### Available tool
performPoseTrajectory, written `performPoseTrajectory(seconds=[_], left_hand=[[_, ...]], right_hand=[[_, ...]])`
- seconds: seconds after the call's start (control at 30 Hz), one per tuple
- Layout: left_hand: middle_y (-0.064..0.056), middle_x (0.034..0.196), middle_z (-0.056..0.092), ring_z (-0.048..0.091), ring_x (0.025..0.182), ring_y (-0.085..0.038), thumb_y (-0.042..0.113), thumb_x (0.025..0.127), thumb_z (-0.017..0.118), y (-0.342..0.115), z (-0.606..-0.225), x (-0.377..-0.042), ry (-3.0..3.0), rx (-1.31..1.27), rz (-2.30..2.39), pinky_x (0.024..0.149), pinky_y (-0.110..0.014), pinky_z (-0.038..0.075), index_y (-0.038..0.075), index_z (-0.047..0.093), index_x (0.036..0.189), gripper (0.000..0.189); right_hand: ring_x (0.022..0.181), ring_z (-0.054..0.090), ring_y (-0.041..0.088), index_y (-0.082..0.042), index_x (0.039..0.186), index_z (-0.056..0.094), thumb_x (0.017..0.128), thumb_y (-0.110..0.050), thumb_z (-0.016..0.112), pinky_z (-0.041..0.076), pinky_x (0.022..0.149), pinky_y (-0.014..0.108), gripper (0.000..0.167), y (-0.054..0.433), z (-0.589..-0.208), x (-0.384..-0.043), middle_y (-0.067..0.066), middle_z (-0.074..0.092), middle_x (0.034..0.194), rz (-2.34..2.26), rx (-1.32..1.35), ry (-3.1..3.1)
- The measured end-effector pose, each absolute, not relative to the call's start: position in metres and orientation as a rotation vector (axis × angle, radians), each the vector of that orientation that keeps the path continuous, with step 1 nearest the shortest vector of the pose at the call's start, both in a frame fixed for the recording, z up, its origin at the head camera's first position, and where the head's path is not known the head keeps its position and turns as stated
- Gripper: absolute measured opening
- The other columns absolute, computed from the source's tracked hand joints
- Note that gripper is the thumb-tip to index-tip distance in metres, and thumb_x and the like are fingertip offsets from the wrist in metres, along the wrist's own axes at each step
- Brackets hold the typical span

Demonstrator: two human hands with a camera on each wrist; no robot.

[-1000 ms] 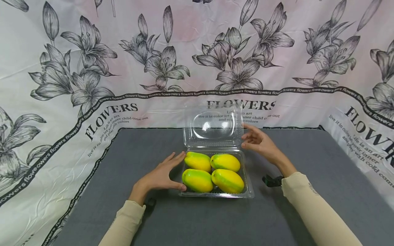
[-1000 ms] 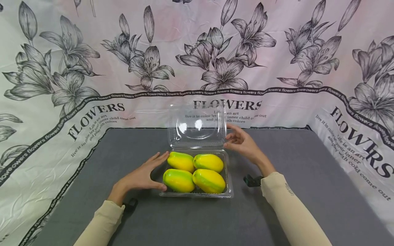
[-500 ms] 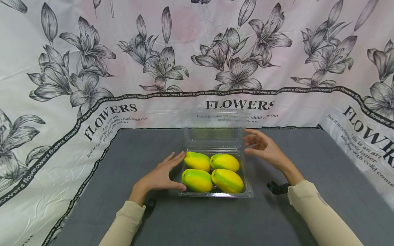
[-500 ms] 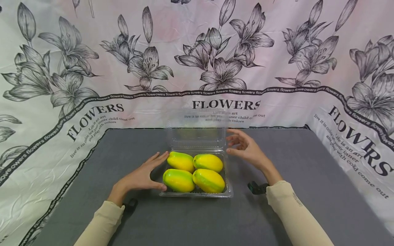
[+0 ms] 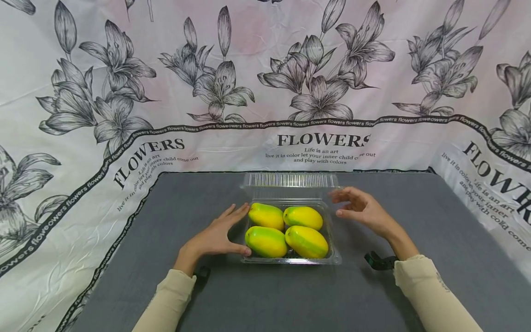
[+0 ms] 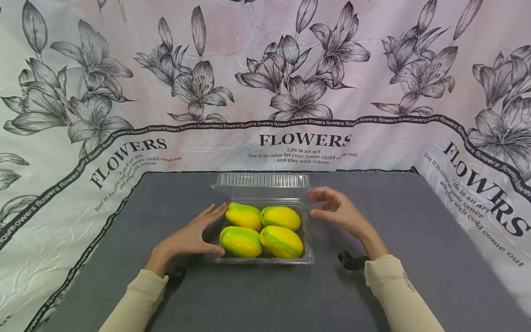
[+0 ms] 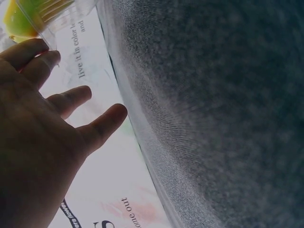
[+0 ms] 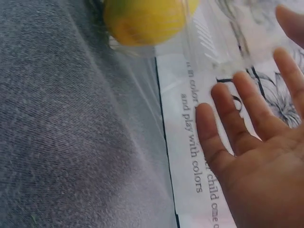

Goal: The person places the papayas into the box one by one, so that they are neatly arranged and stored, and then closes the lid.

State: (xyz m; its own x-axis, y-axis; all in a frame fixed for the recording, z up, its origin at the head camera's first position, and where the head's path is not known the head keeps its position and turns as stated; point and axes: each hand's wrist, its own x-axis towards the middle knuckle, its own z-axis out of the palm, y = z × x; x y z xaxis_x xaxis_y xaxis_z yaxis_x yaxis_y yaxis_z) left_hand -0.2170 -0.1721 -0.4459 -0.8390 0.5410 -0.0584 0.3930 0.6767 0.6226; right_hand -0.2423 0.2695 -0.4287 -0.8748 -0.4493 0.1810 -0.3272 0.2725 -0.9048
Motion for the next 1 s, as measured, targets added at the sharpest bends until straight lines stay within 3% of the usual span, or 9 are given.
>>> performPoseTrajectory(seconds=[0.13, 0.3, 0.6, 1.0], left_hand=[[0.010, 0.173, 0.010, -0.001, 0.161, -0.035, 0.064, 0.074, 0.082, -0.172, -0.445, -0.217, 2.661, 0.742, 0.902, 0.115, -0.081, 0.013, 0.034, 0.013, 0.164, 0.118], [0.001, 0.173, 0.014, 0.001, 0.161, -0.034, 0.065, 0.073, 0.083, -0.172, -0.445, -0.217, 2.665, 0.707, 0.896, 0.115, -0.079, 0.018, 0.033, 0.015, 0.164, 0.117], [0.010, 0.172, 0.010, 0.000, 0.161, -0.033, 0.066, 0.073, 0.082, -0.172, -0.446, -0.217, 2.683, 0.709, 0.895, 0.114, -0.080, 0.018, 0.043, 0.010, 0.163, 0.117], [0.010, 0.173, 0.010, -0.001, 0.161, -0.030, 0.062, 0.077, 0.081, -0.177, -0.443, -0.218, 2.663, 0.681, 0.924, 0.116, -0.079, 0.015, 0.039, 0.014, 0.164, 0.112]], right_hand=[[0.119, 0.063, 0.025, 0.001, 0.139, 0.052, 0.096, -0.011, 0.071, 0.056, 0.092, 0.026, 0.049, 0.272, -0.429, -0.239, 0.016, 0.056, 0.141, -1.631, -0.696, 2.400], [0.115, 0.063, 0.020, -0.001, 0.135, 0.057, 0.096, -0.009, 0.070, 0.057, 0.091, 0.028, 0.042, 0.276, -0.433, -0.238, 0.005, 0.058, 0.137, -1.609, -0.731, 2.358], [0.126, 0.059, 0.008, -0.006, 0.133, 0.062, 0.096, -0.007, 0.070, 0.059, 0.092, 0.029, 0.039, 0.277, -0.443, -0.236, 0.022, 0.047, 0.153, -1.554, -0.834, 2.304], [0.123, 0.056, -0.002, -0.006, 0.133, 0.063, 0.096, -0.008, 0.069, 0.059, 0.091, 0.029, 0.038, 0.277, -0.453, -0.235, 0.017, 0.055, 0.147, -1.558, -0.812, 2.347]])
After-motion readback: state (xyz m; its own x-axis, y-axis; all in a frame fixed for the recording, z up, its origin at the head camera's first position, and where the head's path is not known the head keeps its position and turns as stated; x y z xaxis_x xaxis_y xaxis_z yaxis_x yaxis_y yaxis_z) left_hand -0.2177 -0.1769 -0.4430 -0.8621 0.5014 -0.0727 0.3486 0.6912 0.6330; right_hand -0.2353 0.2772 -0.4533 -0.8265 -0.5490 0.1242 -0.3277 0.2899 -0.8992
